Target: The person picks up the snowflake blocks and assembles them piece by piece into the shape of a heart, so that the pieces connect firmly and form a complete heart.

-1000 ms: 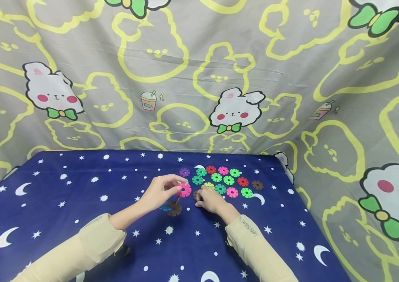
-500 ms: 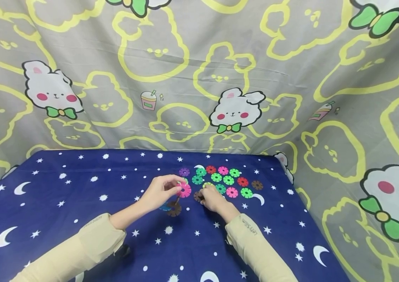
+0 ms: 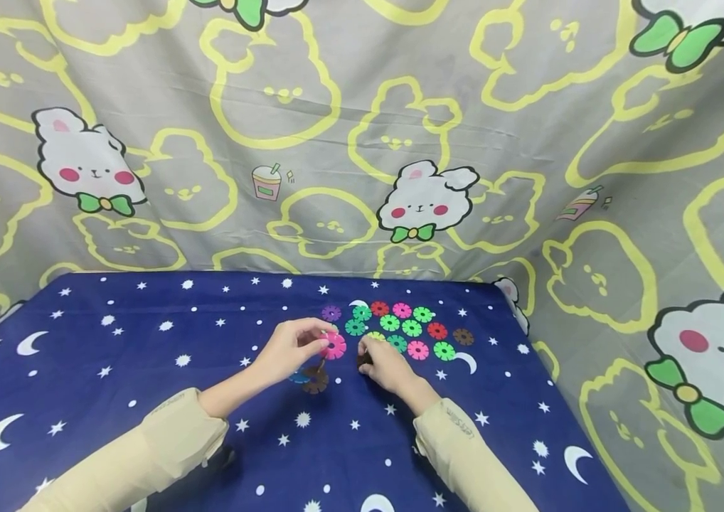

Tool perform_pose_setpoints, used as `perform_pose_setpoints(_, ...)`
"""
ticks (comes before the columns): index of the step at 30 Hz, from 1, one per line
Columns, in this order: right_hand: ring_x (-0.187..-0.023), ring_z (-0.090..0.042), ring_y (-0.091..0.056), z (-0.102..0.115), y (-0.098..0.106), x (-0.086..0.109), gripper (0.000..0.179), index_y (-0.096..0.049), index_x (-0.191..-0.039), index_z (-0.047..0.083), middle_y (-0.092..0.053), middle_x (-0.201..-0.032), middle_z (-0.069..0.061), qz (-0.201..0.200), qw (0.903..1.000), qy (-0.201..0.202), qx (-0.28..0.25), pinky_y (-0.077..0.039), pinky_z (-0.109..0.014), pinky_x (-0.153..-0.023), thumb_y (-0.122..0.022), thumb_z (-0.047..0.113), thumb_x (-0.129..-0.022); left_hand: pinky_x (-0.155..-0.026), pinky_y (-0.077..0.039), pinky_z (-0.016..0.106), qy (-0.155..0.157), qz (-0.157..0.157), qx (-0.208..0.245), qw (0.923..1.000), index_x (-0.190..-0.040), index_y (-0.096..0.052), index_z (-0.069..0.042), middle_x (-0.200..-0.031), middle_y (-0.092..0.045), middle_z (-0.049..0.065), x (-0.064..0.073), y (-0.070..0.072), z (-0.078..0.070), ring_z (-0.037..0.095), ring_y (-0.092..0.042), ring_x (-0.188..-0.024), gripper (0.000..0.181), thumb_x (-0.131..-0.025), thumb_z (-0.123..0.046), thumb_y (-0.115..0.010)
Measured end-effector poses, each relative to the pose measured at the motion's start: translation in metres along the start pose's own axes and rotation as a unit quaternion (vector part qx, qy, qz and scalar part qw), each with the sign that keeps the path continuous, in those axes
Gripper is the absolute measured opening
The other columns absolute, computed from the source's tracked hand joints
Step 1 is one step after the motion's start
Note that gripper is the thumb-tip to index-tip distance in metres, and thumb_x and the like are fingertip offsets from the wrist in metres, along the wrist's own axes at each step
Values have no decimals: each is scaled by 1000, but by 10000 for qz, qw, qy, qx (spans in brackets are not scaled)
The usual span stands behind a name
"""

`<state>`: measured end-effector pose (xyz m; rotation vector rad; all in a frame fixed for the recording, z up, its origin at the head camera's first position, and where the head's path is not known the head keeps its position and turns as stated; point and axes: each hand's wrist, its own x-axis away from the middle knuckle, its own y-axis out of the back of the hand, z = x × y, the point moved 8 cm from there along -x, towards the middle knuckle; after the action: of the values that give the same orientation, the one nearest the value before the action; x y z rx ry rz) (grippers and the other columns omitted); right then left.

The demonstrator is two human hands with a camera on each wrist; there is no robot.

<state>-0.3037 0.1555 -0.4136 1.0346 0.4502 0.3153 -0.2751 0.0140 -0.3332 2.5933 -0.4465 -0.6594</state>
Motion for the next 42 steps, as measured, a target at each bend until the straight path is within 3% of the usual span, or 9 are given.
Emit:
perform_pose_setpoints(2, -65, -11, -55, -1, 9, 3, 22, -51, -88, 7, -59, -73, -1, -184, 9967, -312, -721, -45, -26, -60, -70, 4, -77, -57, -46, 21, 47, -52, -27, 10000, -98, -68, -5, -70, -64, 4, 0, 1, 1, 14, -59, -61, 16, -83, -3, -63)
perform_pose_setpoints(4, -60, -11, -56, -1, 19, 5, 21, -52, -95, 2, -60, -71, -4, -402, 9842, -597, -1620, -46, -25, -54, -67, 4, -80, -58, -46, 21, 37, -130, -11, 9999, -98, -68, -5, -70, -64, 4, 0, 2, 2, 12, -59, -61, 16, -83, -2, -63)
perform_pose_setpoints(8, -53, -8, -52, 6, 34, 10, 29, -50, -111, -8, -58, -67, -3, -673, 9276, -1044, -3523, -46, -22, -49, -60, 3, -86, -56, -46, 22, -24, -475, 51, 9989, -97, -68, -5, -69, -63, 4, 0, 7, 2, 13, -58, -59, 16, -82, -1, -63)
perform_pose_setpoints(11, -54, -4, -52, 15, 38, 13, 34, -45, -117, -13, -57, -68, 2, -674, 8871, -1232, -4398, -46, -19, -52, -55, 1, -88, -55, -46, 22, -41, -719, 136, 9973, -97, -68, -5, -71, -63, 5, 0, 9, 3, 15, -58, -59, 16, -82, 0, -63)
perform_pose_setpoints(16, -56, -2, -53, 27, 41, 18, 38, -40, -123, -15, -60, -73, 7, -690, 8527, -1528, -4948, -47, -15, -55, -51, 1, -91, -57, -47, 22, -105, -762, 269, 9967, -97, -67, -4, -74, -64, 7, 0, 7, 2, 13, -57, -59, 16, -82, 1, -62)
perform_pose_setpoints(25, -56, -2, -55, 37, 47, 26, 36, -45, -121, -16, -64, -74, 5, -1240, 8184, -2007, -5240, -48, -14, -56, -52, 0, -90, -56, -48, 22, -519, -911, 326, 9940, -92, -67, -3, -69, -63, 7, 3, 7, -9, 15, -58, -57, 13, -80, 2, -65)
perform_pose_setpoints(27, -57, -3, -55, 39, 47, 27, 36, -45, -121, -16, -64, -74, 5, -1277, 8153, -1988, -5287, -48, -14, -57, -52, 0, -90, -54, -47, 22, -608, -996, 344, 9926, -90, -66, -3, -66, -63, 7, 5, 9, -11, 17, -58, -55, 12, -79, 3, -66)
perform_pose_setpoints(34, -69, -5, -61, 47, 56, 30, 41, -38, -127, -18, -65, -83, 5, -870, 8348, -1326, -5272, -50, -17, -67, -49, -2, -91, -47, -43, 21, -889, -1234, 295, 9879, -86, -65, -3, -62, -61, 5, 9, 14, -21, 14, -53, -49, 11, -77, 4, -67)
perform_pose_setpoints(42, -66, -6, -64, 45, 66, 26, 43, -35, -127, -21, -66, -79, 4, -851, 8231, -1346, -5450, -51, -17, -65, -50, -7, -88, -48, -41, 20, -831, -1381, 400, 9861, -86, -64, -2, -61, -58, 6, 3, 13, -24, 11, -49, -50, 12, -77, 5, -67)
